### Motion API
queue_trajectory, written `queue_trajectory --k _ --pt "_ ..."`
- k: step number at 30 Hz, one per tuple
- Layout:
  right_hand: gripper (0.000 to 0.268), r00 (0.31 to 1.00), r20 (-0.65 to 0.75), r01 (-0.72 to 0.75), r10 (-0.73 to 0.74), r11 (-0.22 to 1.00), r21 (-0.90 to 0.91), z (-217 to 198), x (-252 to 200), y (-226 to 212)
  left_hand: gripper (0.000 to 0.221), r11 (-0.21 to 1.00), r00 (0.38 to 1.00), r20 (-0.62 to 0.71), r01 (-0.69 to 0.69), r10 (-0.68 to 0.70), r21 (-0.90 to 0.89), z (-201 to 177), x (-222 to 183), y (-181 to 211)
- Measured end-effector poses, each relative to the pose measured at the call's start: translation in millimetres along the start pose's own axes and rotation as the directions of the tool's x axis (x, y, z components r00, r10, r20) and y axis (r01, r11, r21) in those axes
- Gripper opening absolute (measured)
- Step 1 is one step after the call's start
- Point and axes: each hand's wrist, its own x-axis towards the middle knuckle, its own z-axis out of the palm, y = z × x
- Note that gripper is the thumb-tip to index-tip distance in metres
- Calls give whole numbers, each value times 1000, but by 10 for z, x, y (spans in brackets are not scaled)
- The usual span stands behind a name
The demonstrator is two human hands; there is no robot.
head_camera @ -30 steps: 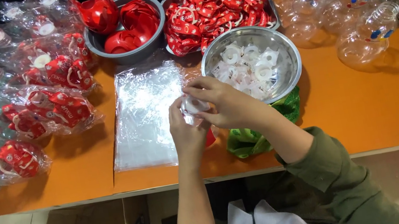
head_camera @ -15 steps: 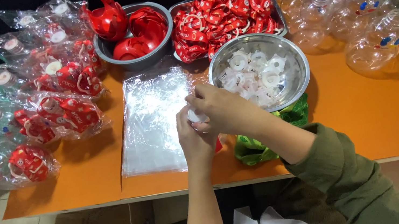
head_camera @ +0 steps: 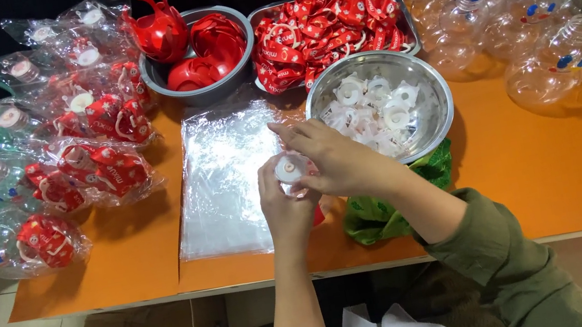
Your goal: Assembling plastic tumblers by threading lanyards through caps and attaching them to bottles.
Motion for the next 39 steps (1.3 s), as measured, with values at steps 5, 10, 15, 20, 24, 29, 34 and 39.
queue_trajectory --k 5,10,15,20,24,29,34,39 --pt "86 999 -7 -36 37 999 20 -46 26 -154 62 1000 1000 -1 -27 27 11 14 0 -54" --pt "66 999 -33 -3 5 999 51 92 -47 -93 59 999 1000 0 -26 26 30 35 -17 -136" --pt "87 986 -160 -72 51 990 -124 335 -109 51 63 999 998 -44 -45 44 -11 76 -36 -27" --pt "90 968 -235 -85 87 996 19 373 -179 -49 76 1000 997 -79 -23 21 -17 112 -96 -135" --pt "97 958 -247 -106 149 978 181 354 -306 -35 83 997 985 -155 77 -75 4 163 -141 -89" --pt "77 935 -195 -221 295 919 328 406 -498 3 89 992 968 -242 44 -73 -122 219 -176 -16" --pt "85 911 -105 -305 400 821 482 387 -656 85 61 999 994 -96 -44 43 -6 -177 42 -69" --pt "86 905 -18 -373 425 815 444 346 -703 90 71 963 918 397 91 18 -255 -557 287 -94"
